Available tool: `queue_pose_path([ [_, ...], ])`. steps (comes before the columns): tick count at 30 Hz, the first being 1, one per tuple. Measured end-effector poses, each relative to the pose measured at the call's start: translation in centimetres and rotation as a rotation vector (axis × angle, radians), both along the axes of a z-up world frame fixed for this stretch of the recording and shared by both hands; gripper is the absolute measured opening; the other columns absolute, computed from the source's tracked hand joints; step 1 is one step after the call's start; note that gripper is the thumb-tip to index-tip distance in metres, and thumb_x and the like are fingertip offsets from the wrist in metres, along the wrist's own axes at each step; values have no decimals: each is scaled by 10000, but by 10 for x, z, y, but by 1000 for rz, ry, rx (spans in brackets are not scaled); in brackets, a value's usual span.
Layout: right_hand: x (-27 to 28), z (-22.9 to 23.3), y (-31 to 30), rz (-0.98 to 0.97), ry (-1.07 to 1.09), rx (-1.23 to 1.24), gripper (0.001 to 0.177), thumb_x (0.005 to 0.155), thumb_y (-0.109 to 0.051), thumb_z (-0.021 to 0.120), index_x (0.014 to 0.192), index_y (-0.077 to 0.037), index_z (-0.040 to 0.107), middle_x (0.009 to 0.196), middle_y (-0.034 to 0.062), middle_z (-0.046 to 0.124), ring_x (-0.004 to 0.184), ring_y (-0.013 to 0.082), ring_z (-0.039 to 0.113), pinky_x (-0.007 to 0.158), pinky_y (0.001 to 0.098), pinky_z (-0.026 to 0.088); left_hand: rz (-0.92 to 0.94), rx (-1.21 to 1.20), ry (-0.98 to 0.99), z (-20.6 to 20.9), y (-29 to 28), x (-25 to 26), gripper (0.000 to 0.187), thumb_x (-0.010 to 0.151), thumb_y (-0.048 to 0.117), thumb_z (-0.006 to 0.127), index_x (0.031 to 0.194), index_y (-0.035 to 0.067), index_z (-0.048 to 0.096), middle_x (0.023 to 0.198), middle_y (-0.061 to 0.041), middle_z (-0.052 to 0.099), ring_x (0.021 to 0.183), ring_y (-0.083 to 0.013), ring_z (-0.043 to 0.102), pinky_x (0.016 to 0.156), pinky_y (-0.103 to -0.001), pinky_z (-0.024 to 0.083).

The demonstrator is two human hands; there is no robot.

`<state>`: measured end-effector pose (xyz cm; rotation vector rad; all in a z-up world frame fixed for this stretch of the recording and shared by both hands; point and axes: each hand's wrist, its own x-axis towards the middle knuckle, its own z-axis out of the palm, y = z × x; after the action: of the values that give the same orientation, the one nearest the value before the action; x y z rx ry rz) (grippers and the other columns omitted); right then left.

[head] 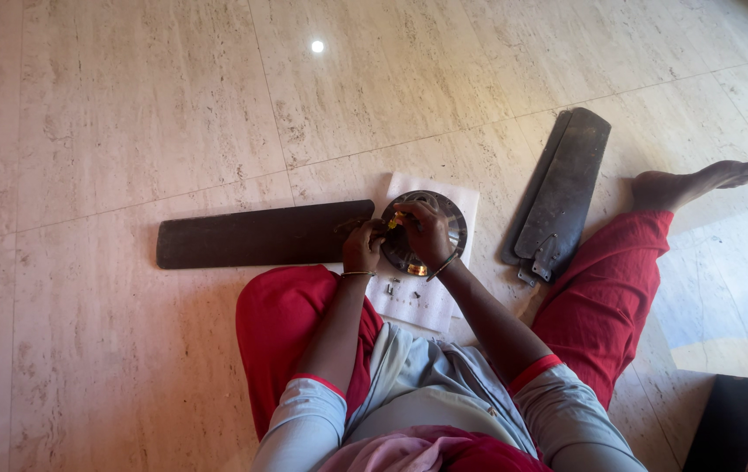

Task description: The person sits on the floor and attaches two fan blades to the central hub of an electric fan using a screwdriver. They align each blade and tighten the screws to secure them in place.

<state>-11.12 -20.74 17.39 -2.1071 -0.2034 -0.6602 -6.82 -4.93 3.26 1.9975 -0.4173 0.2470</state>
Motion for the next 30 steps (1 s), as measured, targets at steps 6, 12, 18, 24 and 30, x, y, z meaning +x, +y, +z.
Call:
queue_pose_path([
  [6, 0, 3, 1, 12, 35, 17, 253, 861, 28, 773, 1100, -47, 740, 1035, 135, 757, 897, 252, 761, 736, 335, 611, -18, 14, -51, 2, 0, 2, 458, 793, -14, 773, 1213, 130, 661, 1047, -102, 735, 990, -340, 683, 858, -434, 548],
  [12, -1, 2, 0, 9, -9, -12, 248, 856, 36, 766, 1089, -46, 748, 1020, 131, 754, 894, 260, 755, 739, 340, 609, -8, -36, -4, -4, -1, 2, 446, 796, -26, 763, 1205, 122, 662, 1064, -101, 732, 1011, -326, 697, 871, -416, 556],
  [18, -1, -2, 1, -10, -27, -35, 239, 840, -3, 802, 1070, -52, 759, 1009, 127, 756, 873, 258, 754, 726, 343, 607, -30, -150, 74, -8, -3, 2, 450, 798, -37, 731, 1212, 118, 647, 1068, -89, 725, 984, -271, 748, 841, -383, 587],
  [24, 0, -3, 1, -13, -42, -24, 245, 836, -23, 823, 1070, -46, 753, 1019, 127, 755, 884, 258, 756, 735, 339, 611, -4, -38, -114, -3, -3, 1, 564, 695, -16, 821, 1218, 107, 651, 1001, -126, 729, 900, -318, 700, 778, -404, 565],
  [30, -2, -4, 1, -9, -19, -7, 243, 848, -15, 815, 1080, -43, 747, 1047, 122, 755, 911, 244, 761, 744, 325, 624, -61, -259, 79, -10, -4, 3, 472, 830, -64, 752, 1263, 76, 627, 1071, -93, 772, 1006, -206, 781, 822, -309, 609],
])
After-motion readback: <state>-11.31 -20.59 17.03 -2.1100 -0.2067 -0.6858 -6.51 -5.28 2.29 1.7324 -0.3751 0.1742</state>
